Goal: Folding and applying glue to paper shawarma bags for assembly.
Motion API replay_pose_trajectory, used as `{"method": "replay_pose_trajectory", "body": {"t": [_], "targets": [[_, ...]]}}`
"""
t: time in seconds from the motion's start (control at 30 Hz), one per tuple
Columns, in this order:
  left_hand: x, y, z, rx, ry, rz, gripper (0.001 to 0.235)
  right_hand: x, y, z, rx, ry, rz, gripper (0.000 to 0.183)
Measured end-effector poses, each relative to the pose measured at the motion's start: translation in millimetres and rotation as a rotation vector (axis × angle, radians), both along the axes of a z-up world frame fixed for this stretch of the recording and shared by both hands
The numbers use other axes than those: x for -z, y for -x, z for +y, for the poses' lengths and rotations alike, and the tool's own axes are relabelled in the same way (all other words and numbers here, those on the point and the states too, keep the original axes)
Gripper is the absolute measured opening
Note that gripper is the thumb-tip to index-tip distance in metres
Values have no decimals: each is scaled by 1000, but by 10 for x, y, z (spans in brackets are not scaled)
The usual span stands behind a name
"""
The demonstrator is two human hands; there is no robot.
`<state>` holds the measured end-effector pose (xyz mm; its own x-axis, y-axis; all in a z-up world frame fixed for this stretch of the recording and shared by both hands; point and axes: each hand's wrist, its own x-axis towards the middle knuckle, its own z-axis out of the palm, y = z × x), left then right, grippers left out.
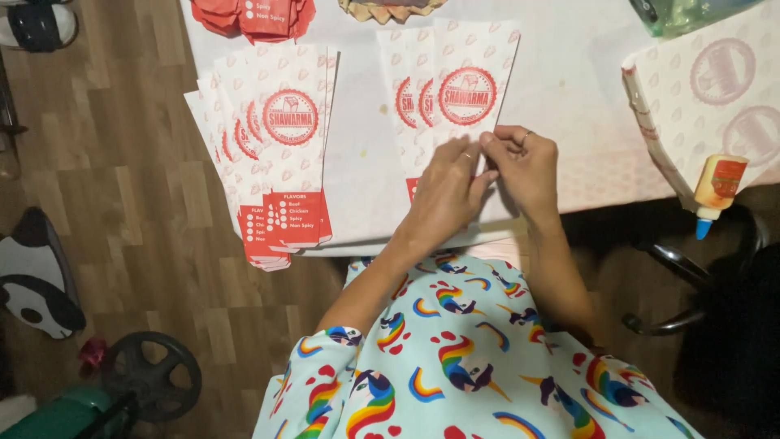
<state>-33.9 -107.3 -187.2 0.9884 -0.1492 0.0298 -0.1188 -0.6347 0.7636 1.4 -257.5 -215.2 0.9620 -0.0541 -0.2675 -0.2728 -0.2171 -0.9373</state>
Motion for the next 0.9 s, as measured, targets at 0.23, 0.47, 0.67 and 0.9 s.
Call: {"method": "replay_pose_trajectory", "body": {"t": [0.23,0.47,0.67,0.9], "targets": [[131,-74,278,-223,-31,-206,26,-129,-101,-247,150,88,-91,15],[154,-157,297,-85,-144,-306,49,7,-177,-766,125,448,-386,10],[103,-70,-102,196,116,-493,24,-247,-152,-806,100,529,-443,4],[381,208,-420,425,75,-519,7,-428,301,-968,-67,583,-696,3]]}}
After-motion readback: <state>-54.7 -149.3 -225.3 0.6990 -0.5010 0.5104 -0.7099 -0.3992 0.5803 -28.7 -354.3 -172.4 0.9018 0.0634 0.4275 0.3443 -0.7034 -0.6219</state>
